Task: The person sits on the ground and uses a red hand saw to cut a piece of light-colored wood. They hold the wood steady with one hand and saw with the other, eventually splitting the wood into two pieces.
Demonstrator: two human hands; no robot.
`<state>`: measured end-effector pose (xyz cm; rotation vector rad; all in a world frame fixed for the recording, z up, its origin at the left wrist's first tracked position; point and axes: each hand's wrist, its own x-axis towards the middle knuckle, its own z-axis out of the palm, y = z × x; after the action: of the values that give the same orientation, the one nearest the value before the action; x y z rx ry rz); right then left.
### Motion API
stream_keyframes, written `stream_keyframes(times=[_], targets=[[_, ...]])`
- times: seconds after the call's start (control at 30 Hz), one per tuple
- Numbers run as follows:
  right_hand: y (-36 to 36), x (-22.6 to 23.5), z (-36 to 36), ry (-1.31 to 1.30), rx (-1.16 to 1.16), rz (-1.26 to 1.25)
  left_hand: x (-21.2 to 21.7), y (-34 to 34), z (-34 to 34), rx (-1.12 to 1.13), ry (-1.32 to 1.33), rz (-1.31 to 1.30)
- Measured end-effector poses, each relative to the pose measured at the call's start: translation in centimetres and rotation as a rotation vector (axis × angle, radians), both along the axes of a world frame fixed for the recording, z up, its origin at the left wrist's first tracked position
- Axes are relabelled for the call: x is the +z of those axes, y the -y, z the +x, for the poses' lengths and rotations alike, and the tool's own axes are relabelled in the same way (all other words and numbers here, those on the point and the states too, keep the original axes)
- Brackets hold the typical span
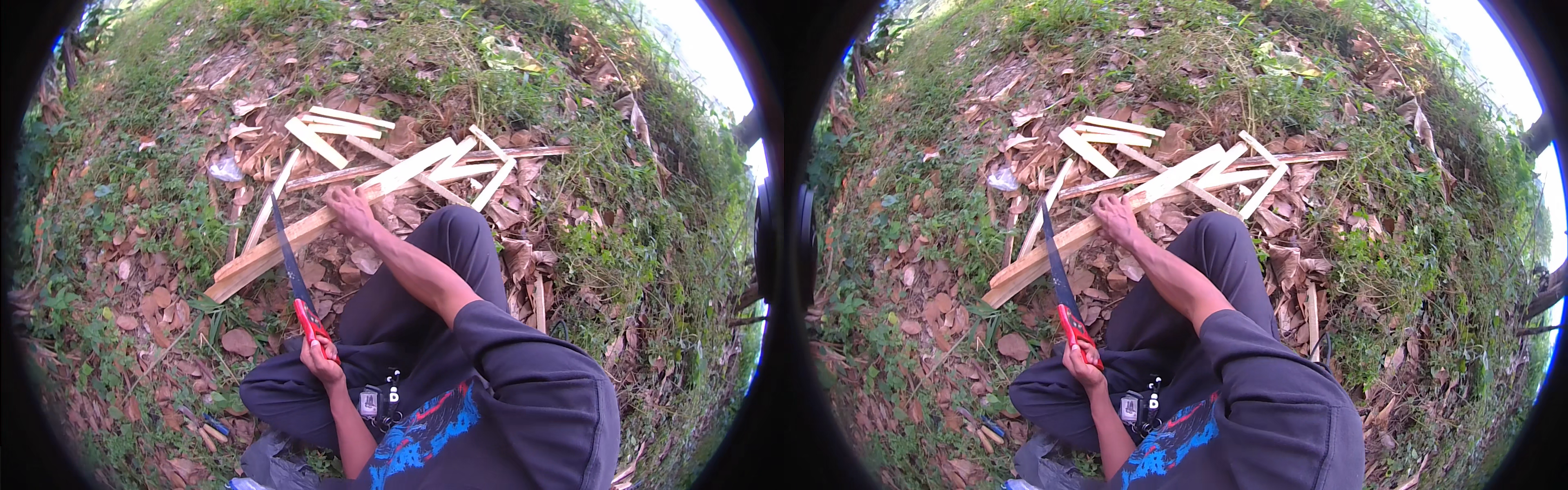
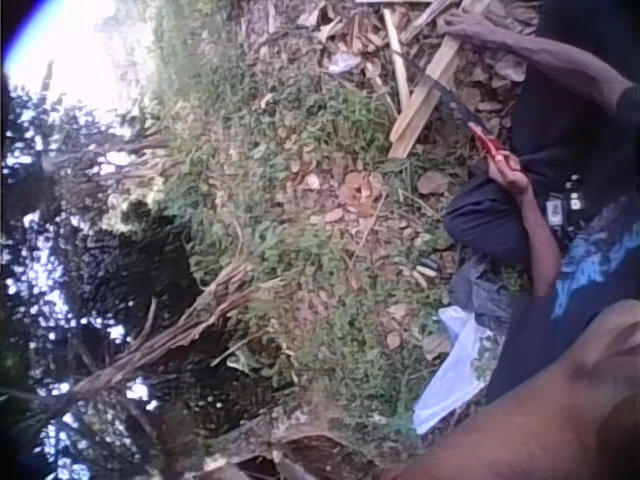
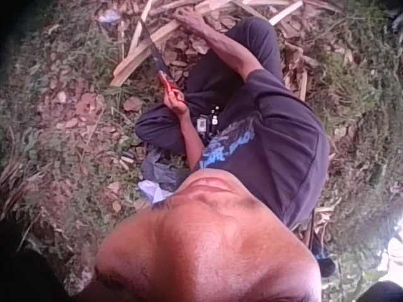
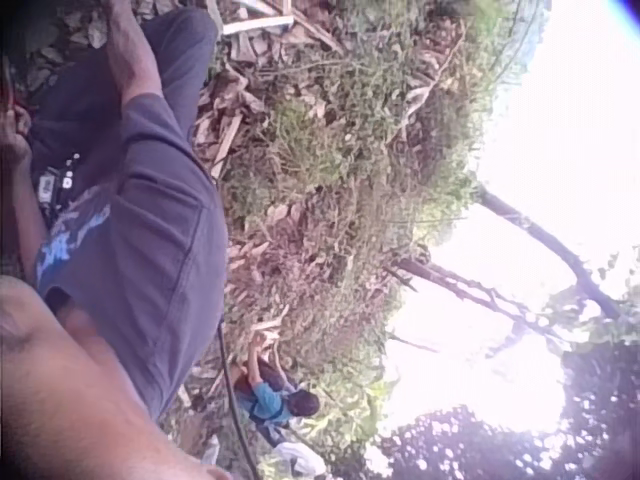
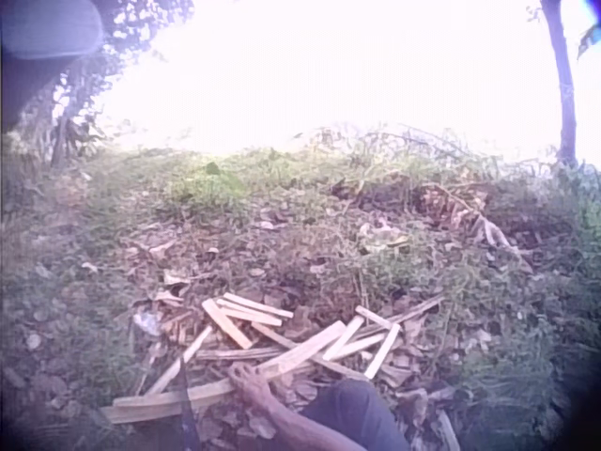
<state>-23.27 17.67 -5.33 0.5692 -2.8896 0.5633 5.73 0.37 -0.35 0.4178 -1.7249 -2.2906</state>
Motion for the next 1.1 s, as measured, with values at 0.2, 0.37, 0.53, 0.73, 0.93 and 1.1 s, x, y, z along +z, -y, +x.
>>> stream_keyframes(times=[0.2, 0.37, 0.53, 0.73, 0.93, 1.1], targets=[[-0.6, 0.3, -1.6, -0.015, 0.022, 0.011, 1.9, -0.1, -1.5, 0.018, 0.011, -0.016], [0.5, 1.6, -3.6, 0.257, 0.017, 0.049, 2.5, -0.9, -1.9, 0.026, 0.058, 0.003], [4.0, 2.4, -6.9, 0.367, -0.005, 0.084, 1.9, -1.1, -1.4, 0.014, 0.06, -0.003], [5.9, 0.9, -6.4, 0.319, -0.088, 0.129, 1.7, -0.7, -1.0, -0.003, 0.111, 0.022], [5.9, 0.1, -6.3, 0.113, -0.059, 0.129, 1.2, -0.9, -1.3, 0.034, 0.047, 0.027], [5.4, -0.8, -6.2, 0.062, 0.005, 0.136, 1.0, -1.3, -1.7, 0.044, 0.041, -0.012]])
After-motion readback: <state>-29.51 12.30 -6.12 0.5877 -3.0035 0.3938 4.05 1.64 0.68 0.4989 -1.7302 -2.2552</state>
